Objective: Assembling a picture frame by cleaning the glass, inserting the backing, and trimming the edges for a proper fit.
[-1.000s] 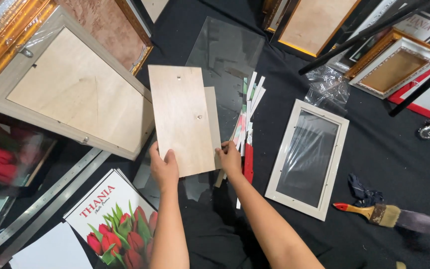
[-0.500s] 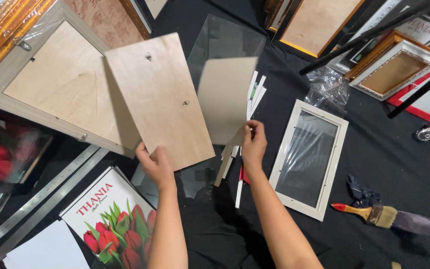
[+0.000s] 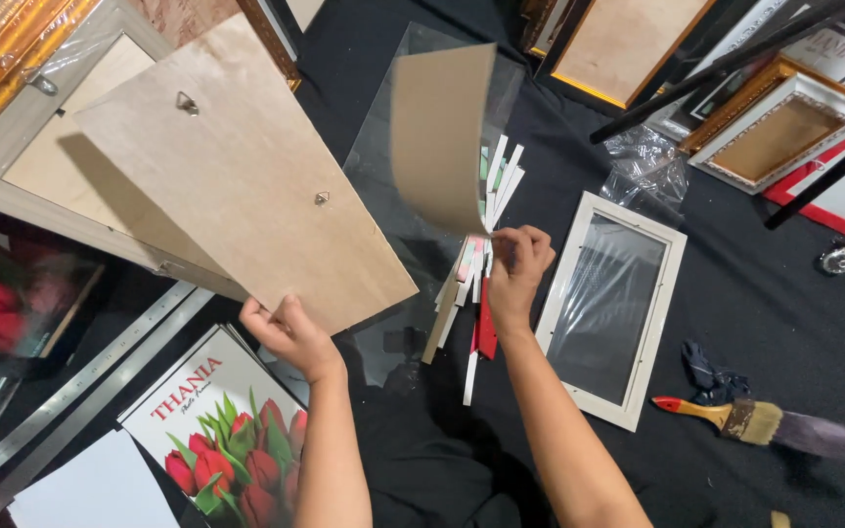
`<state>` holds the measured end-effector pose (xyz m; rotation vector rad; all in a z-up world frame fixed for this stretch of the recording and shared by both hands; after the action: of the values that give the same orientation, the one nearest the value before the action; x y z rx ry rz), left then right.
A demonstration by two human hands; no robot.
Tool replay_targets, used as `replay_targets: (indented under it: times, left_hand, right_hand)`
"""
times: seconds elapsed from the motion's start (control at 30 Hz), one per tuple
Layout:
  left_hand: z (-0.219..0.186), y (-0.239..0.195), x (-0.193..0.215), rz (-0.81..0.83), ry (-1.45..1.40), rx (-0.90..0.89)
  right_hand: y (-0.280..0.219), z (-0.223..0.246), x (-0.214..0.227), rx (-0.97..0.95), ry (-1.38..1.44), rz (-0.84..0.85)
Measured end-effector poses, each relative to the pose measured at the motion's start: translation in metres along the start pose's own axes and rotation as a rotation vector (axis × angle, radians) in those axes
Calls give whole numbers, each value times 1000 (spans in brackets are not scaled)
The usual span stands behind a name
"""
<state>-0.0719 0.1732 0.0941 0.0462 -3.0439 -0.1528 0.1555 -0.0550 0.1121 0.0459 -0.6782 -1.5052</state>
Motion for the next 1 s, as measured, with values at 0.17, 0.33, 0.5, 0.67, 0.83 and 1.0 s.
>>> replay_targets:
  times: [0.17, 0.33, 0.5, 0.67, 0.83, 1.0]
  left_hand:
    - [-55, -5, 24, -43, -85, -95]
    - [-62, 3, 34, 52, -102, -156]
    - [1, 18, 17, 354, 249, -80]
    - [15, 15, -19, 623, 657, 40]
    - [61, -10, -42, 732, 841, 152]
    - [104, -14, -37, 687, 782, 278]
  right_hand:
    - [-7, -53, -15, -25, -96, 146]
    - [-19, -106, -35, -195, -55, 336]
    - [-18, -118, -77, -286, -28, 560]
    - [2, -98, -103, -223, -68, 661]
    - [-24, -93, -92, -194, -225, 652]
    - [-123, -81, -51, -162, -449, 675]
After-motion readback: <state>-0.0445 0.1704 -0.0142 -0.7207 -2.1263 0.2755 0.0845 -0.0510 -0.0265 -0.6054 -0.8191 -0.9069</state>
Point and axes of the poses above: each hand's wrist, its own y-axis towards the middle knuckle, its own x-axis out of the back of the hand, z = x × y, the point moved 6 cm from there along y, towards the middle knuckle, and after that the axes turned 4 degrees about y, right-handed, at the moved point
